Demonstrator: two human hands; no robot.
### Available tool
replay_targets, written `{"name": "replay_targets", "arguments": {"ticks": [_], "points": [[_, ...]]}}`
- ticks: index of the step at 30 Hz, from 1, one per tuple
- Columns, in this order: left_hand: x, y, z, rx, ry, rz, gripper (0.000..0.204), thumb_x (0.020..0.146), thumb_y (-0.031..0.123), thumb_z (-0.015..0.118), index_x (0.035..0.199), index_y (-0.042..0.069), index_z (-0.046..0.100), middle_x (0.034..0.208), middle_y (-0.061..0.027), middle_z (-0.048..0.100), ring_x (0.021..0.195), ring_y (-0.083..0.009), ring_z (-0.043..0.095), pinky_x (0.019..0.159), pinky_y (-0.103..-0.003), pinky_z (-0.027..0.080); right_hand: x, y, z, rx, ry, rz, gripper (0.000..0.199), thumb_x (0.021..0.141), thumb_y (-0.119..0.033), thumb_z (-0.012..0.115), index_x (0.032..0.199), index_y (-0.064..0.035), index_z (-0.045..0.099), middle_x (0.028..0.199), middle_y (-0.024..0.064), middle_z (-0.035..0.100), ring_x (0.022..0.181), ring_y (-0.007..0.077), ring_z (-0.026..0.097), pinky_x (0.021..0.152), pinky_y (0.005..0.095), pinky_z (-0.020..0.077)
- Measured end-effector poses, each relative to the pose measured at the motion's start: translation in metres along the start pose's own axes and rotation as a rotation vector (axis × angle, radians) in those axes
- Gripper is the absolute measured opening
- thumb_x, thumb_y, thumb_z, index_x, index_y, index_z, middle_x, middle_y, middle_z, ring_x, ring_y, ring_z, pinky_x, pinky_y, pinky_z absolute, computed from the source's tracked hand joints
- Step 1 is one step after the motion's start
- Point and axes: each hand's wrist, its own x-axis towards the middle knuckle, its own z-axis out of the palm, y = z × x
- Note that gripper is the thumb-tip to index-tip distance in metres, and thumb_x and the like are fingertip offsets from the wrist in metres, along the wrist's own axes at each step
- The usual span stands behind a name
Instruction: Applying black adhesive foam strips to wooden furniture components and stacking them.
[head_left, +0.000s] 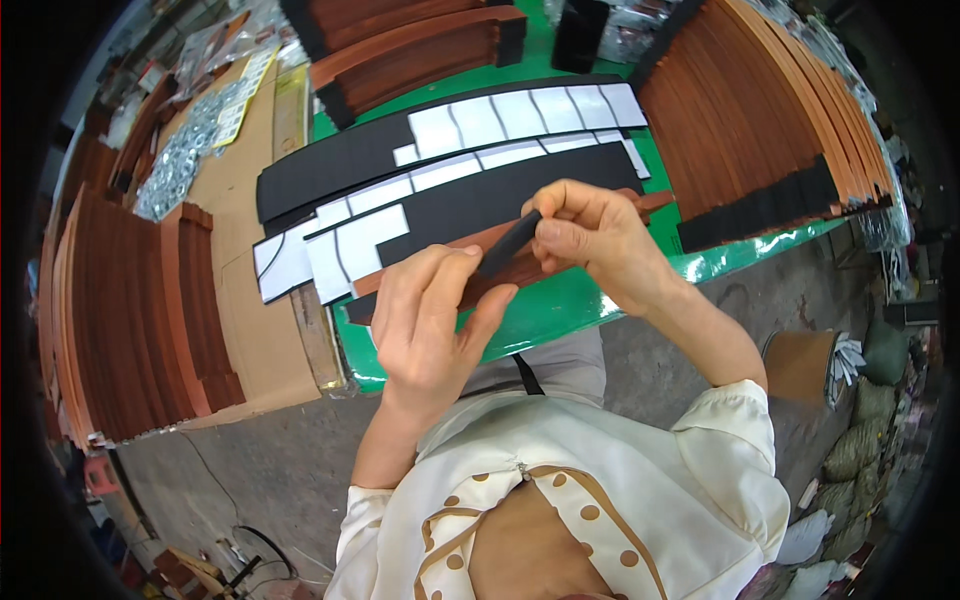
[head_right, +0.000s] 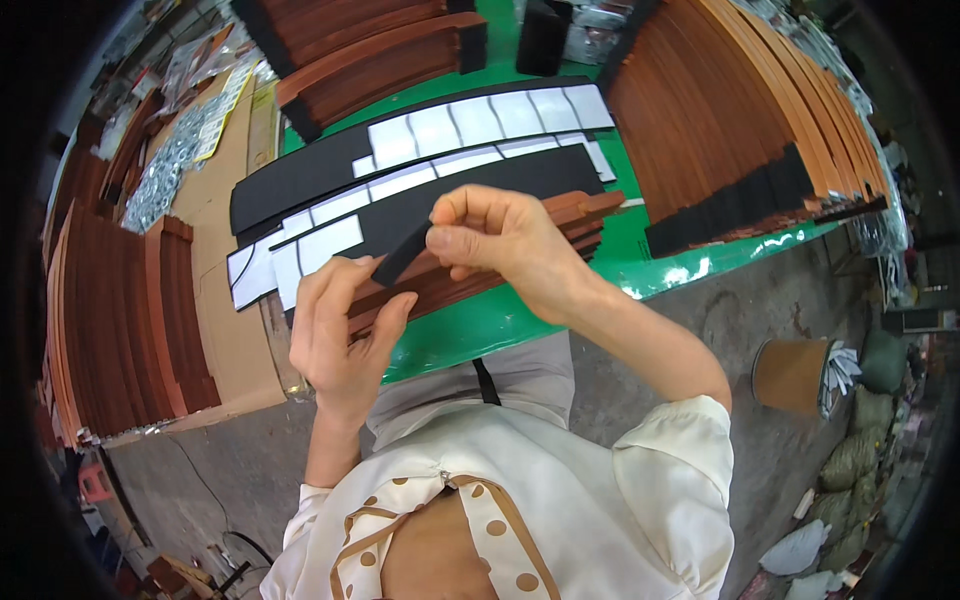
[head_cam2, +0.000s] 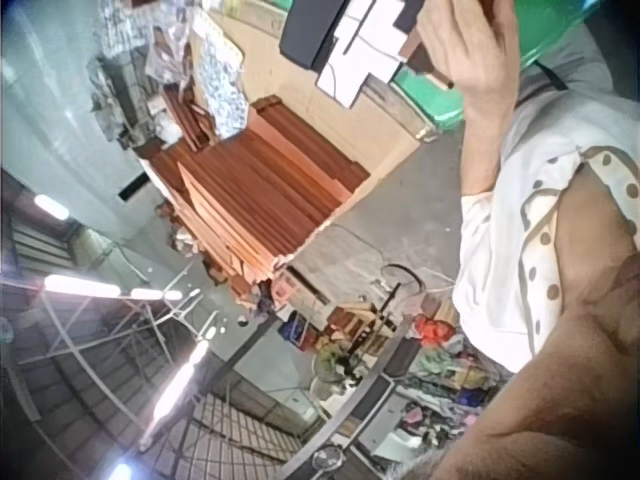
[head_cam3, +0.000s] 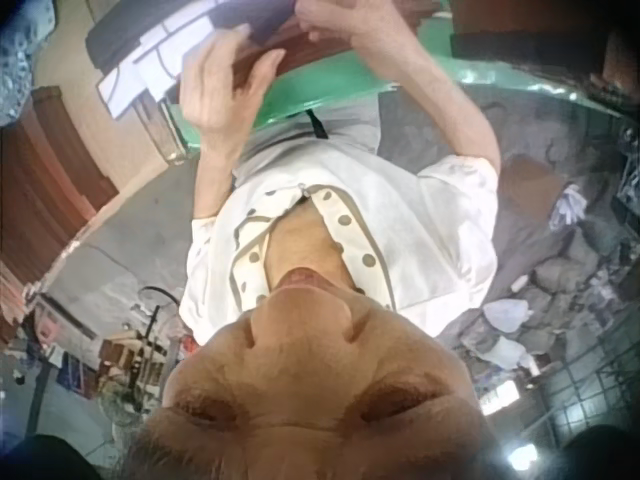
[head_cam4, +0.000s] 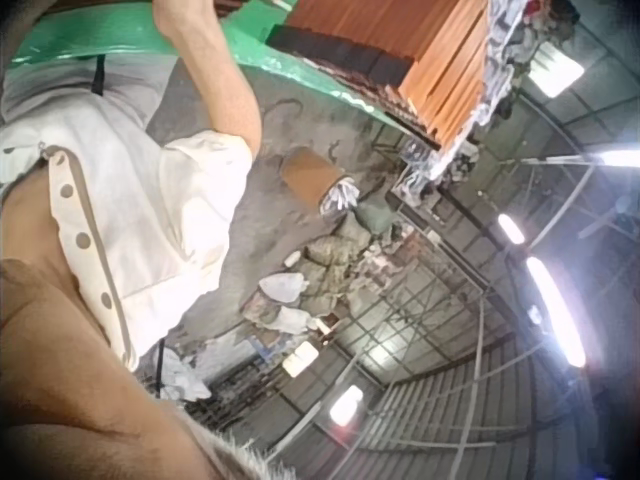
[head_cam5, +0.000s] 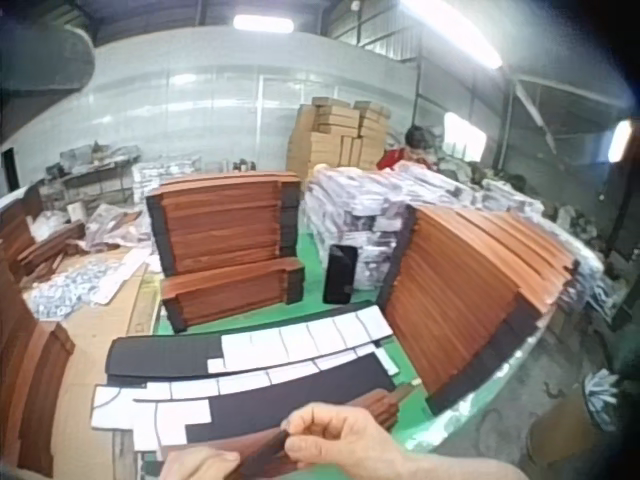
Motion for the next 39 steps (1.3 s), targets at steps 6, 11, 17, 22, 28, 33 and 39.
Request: {"name": "replay_targets", "arguments": {"ticks": [6, 11, 17, 22, 28, 33, 39], "points": [[-0.004, 0.016, 0.038, -0.072, -0.106, 0.161, 0.032, 0.060, -0.005, 0.076, 0.089, -0.003, 0.062, 0.080, -0.0106, 0.059, 0.066, -0.0230, 0.057, 0.055, -0.031, 0.042, -0.049, 0.020, -0.043, 0.035, 0.079, -0.013, 0.023, 0.086, -0.020, 0.065, 0.102, -0.0052, 0.058, 0.088, 0.0008, 0.062, 0.076, 0.0063, 0.056, 0.068, 0.0219, 0.0481], [-0.006, 0.025, 0.074, -0.054, -0.175, 0.241, 0.034, 0.060, -0.006, 0.077, 0.090, -0.003, 0.062, 0.080, -0.0120, 0.061, 0.064, -0.0226, 0.057, 0.056, -0.030, 0.044, -0.071, 0.036, -0.066, -0.048, 0.238, -0.267, 0.045, 0.085, -0.012, 0.065, 0.124, 0.0007, 0.048, 0.111, 0.0110, 0.059, 0.078, 0.0093, 0.058, 0.071, 0.0254, 0.0495], [-0.007, 0.041, 0.105, -0.185, -0.285, 0.168, 0.033, 0.061, -0.002, 0.077, 0.091, -0.001, 0.062, 0.079, -0.0105, 0.061, 0.066, -0.0232, 0.057, 0.059, -0.032, 0.044, -0.080, 0.025, -0.100, -1.199, 0.378, -0.863, 0.042, 0.058, -0.010, 0.077, 0.099, -0.0079, 0.066, 0.097, 0.0048, 0.060, 0.085, 0.0247, 0.057, 0.067, 0.0310, 0.0511], [-0.002, 0.042, 0.122, -0.146, -0.385, 0.153, 0.036, 0.064, 0.015, 0.078, 0.094, 0.002, 0.062, 0.083, -0.0087, 0.062, 0.073, -0.0236, 0.057, 0.066, -0.033, 0.041, -0.080, 0.025, -0.120, -1.314, 0.370, -0.852, 0.036, 0.057, -0.008, 0.076, 0.092, -0.0109, 0.068, 0.087, 0.0012, 0.062, 0.082, 0.0235, 0.057, 0.067, 0.0339, 0.0506], [0.013, 0.039, 0.143, 0.128, -0.470, 0.012, 0.045, 0.068, 0.027, 0.075, 0.104, 0.005, 0.061, 0.094, -0.0045, 0.063, 0.091, -0.0201, 0.054, 0.077, -0.034, 0.033, -0.055, 0.011, -0.166, -1.287, 0.357, -0.763, 0.028, 0.065, -0.010, 0.074, 0.093, -0.0095, 0.070, 0.086, 0.0016, 0.062, 0.083, 0.0208, 0.055, 0.070, 0.0318, 0.0474], [0.014, 0.035, 0.163, 0.141, -0.465, -0.034, 0.026, 0.070, 0.019, 0.074, 0.091, 0.008, 0.065, 0.088, 0.0001, 0.063, 0.081, -0.0167, 0.054, 0.072, -0.033, 0.032, -0.036, 0.008, -0.177, -1.251, 0.258, -0.683, 0.022, 0.070, -0.015, 0.072, 0.092, -0.0131, 0.071, 0.085, -0.0004, 0.062, 0.081, 0.0197, 0.054, 0.070, 0.0313, 0.0468], [0.011, 0.034, 0.169, 0.143, -0.438, -0.067, 0.019, 0.072, 0.019, 0.073, 0.086, 0.008, 0.066, 0.082, -0.0001, 0.064, 0.072, -0.0165, 0.053, 0.070, -0.033, 0.031, -0.031, 0.010, -0.182, -1.253, 0.213, -0.655, 0.020, 0.071, -0.015, 0.072, 0.091, -0.0131, 0.071, 0.083, -0.0013, 0.061, 0.081, 0.0194, 0.053, 0.072, 0.0317, 0.0467]]}}
